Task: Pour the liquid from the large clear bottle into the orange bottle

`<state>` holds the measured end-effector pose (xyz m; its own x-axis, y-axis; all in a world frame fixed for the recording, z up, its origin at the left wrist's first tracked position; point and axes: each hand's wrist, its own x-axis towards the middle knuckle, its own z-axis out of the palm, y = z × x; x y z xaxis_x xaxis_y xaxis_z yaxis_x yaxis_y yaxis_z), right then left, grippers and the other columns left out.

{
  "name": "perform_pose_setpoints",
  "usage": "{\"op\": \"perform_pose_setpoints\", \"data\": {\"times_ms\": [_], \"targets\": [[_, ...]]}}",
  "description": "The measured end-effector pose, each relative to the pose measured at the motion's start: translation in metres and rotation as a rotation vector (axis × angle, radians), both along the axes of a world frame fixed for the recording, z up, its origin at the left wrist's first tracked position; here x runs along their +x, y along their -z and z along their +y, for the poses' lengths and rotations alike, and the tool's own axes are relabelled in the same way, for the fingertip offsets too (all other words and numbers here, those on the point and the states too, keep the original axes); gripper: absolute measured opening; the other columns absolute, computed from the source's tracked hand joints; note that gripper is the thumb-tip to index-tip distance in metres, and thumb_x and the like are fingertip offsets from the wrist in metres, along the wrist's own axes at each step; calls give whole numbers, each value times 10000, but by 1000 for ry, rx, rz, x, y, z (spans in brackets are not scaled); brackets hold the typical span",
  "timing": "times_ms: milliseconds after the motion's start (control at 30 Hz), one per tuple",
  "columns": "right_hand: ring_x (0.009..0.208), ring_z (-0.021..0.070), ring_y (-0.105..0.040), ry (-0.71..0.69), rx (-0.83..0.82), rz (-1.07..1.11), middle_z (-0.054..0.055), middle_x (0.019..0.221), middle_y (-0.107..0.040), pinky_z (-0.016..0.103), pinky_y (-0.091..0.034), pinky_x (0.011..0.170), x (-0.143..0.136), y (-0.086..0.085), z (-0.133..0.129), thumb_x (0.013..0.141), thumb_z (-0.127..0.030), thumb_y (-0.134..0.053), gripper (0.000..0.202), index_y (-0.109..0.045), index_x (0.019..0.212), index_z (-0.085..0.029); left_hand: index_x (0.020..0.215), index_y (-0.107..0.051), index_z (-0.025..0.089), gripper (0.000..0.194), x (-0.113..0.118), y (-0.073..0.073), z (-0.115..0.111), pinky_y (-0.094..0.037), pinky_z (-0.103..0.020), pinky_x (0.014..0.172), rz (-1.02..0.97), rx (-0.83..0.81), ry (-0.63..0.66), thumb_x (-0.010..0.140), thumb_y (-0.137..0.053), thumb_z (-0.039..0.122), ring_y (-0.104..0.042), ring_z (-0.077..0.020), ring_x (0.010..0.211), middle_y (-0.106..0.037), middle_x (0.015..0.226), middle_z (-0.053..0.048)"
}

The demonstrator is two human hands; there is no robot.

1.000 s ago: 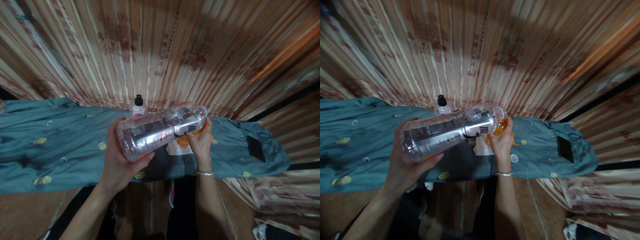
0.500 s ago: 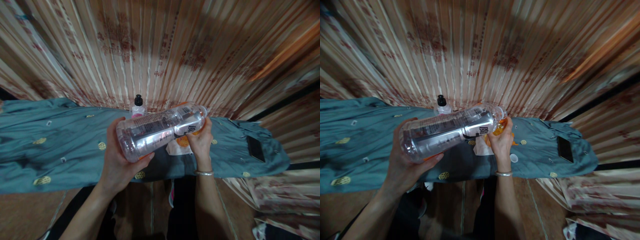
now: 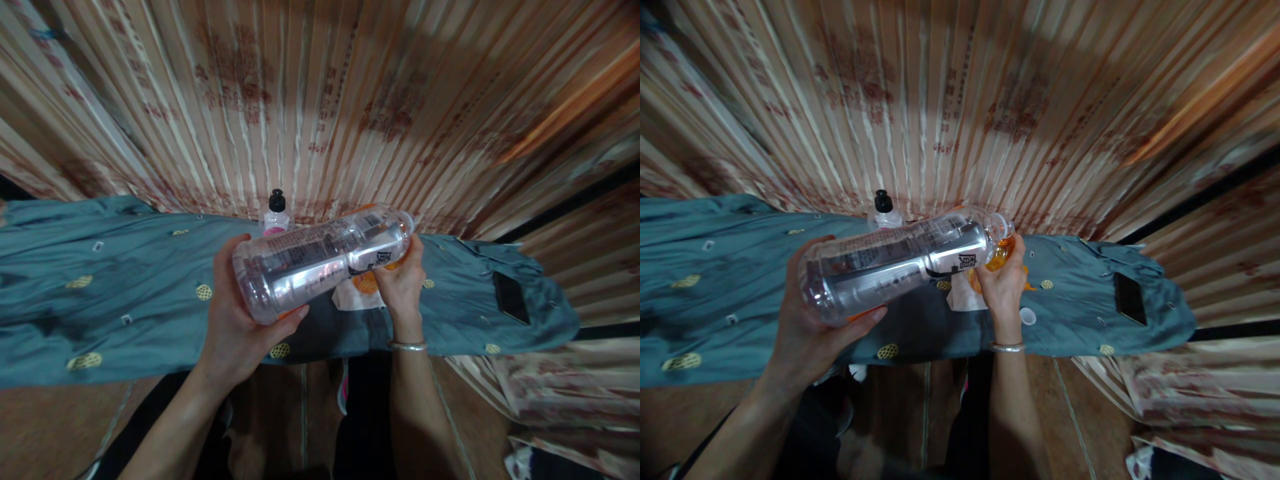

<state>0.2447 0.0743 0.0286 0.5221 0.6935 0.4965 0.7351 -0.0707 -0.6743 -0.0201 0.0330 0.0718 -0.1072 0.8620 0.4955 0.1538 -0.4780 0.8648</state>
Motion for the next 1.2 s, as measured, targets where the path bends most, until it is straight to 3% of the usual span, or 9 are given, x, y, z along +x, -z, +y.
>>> {"op": "perform_pose_setpoints", "data": {"times_ms": [1200], "targets": [[1099, 383, -765, -2, -19, 16, 160, 1267, -770, 504, -606, 949, -1, -1, 1, 667, -402, -733, 842, -510, 1452, -196, 1377, -515, 316, 877, -2, 2, 1, -714, -450, 834, 30, 1, 6, 624, -963, 315, -790, -266, 969, -738, 1206, -37]]}}
